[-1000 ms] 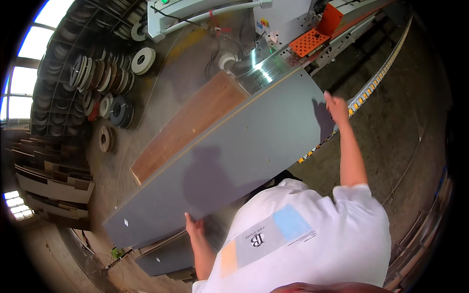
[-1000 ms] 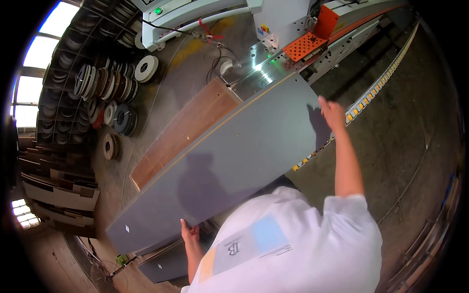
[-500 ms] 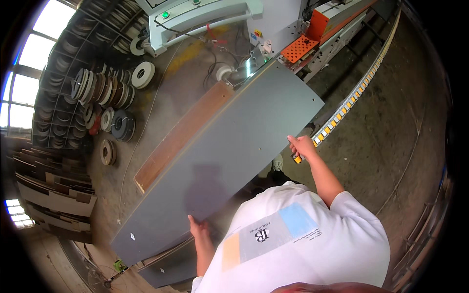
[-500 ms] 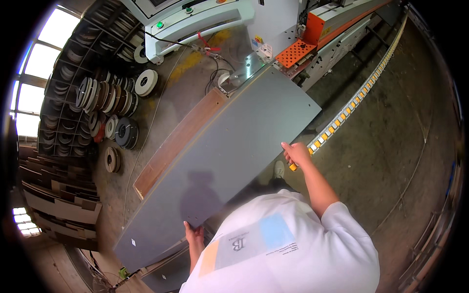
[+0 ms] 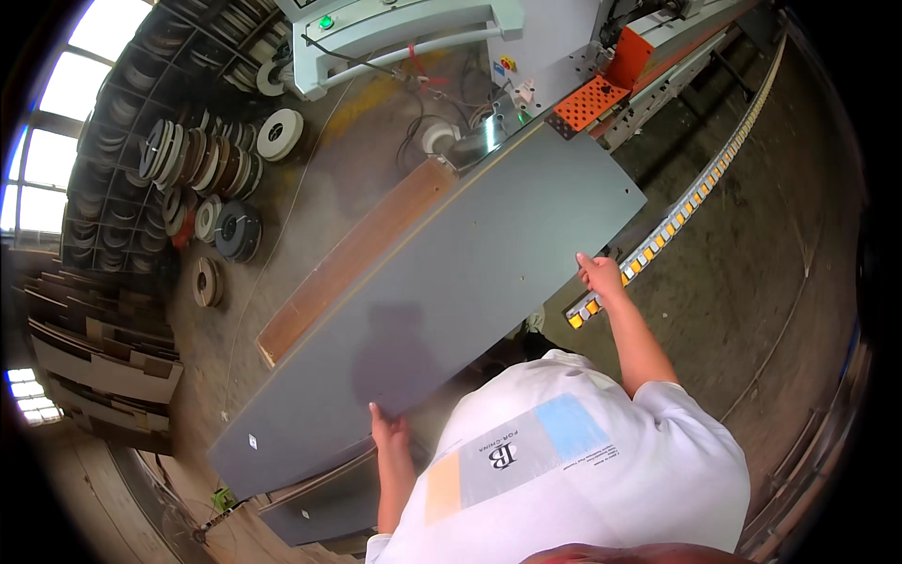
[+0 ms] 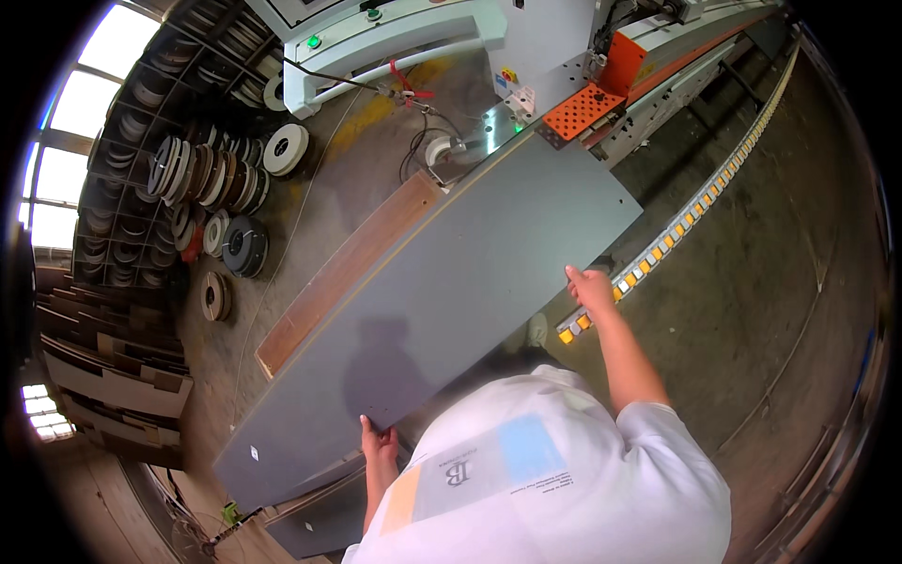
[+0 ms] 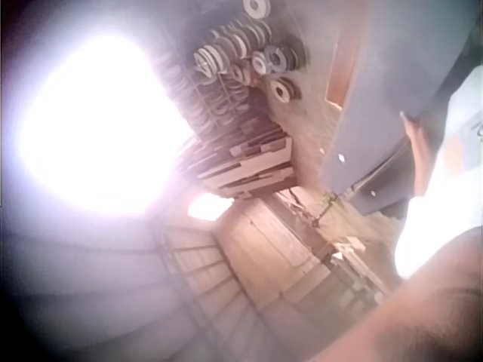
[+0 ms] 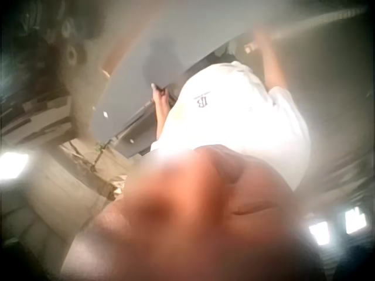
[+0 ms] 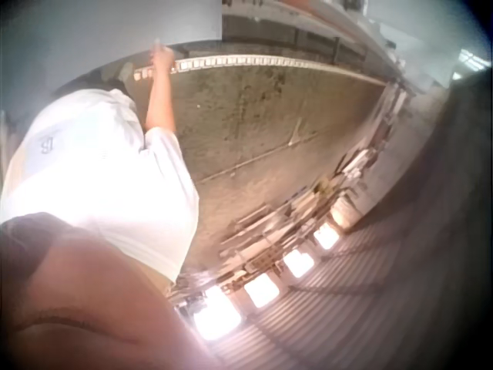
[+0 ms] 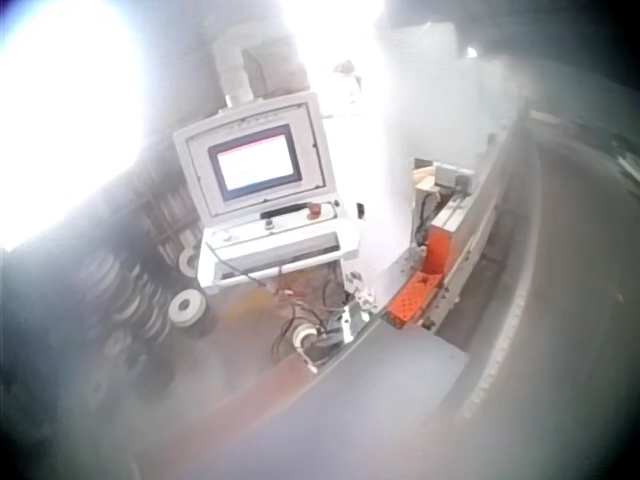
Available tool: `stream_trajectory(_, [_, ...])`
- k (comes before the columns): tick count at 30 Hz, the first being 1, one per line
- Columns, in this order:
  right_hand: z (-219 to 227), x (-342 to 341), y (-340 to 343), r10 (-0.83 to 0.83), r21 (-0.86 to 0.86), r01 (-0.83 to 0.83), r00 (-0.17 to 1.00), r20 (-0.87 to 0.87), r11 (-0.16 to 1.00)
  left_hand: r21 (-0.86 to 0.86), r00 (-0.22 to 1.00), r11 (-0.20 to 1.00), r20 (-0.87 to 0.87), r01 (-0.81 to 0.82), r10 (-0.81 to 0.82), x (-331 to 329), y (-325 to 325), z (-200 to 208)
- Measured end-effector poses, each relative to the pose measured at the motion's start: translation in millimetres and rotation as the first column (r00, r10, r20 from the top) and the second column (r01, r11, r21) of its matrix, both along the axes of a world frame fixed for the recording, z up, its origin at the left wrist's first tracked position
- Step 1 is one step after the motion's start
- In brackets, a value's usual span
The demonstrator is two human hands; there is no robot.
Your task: The person picks up a metal frame and places it on a stack of wood panels. They then repeatedly pick up individual wood panels, place them onto a machine, and move them through the processing mechanism.
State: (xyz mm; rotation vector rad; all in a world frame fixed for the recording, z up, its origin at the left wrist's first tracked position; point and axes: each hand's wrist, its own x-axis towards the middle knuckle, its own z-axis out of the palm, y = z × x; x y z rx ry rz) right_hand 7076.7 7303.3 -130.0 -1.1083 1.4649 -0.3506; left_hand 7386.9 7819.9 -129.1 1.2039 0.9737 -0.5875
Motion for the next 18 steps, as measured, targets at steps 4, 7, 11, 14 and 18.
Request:
stream_trajectory(4, [12, -7, -28, -0.047, -0.017, 0.046, 0.998, -0.046, 0.999, -0.052, 0.998, 0.996, -0.008, 0.070, -0.070, -7, -30, 1])
stream_trajectory(7, [5, -18, -52, -0.066, -0.048, 0.064, 0.996, -0.059, 0.997, -0.008, 0.990, 0.990, -0.009, 0.138, -0.138, -13, -47, -5])
stream_trajectory(11, [0, -32, -81, -0.098, -0.055, 0.096, 0.995, -0.034, 0.994, 0.000, 0.981, 0.982, -0.031, 0.191, -0.191, -20, -69, -12])
stream_trajectory(14, [-4, -44, -99, -0.096, -0.057, 0.094, 0.995, -0.025, 0.994, -0.069, 0.989, 0.988, -0.041, 0.137, -0.140, -28, -84, -9])
stream_trajectory(18, [-3, -59, -125, -0.105, -0.073, 0.102, 0.994, -0.033, 0.992, -0.118, 0.983, 0.982, -0.091, 0.148, -0.159, -44, -116, -1])
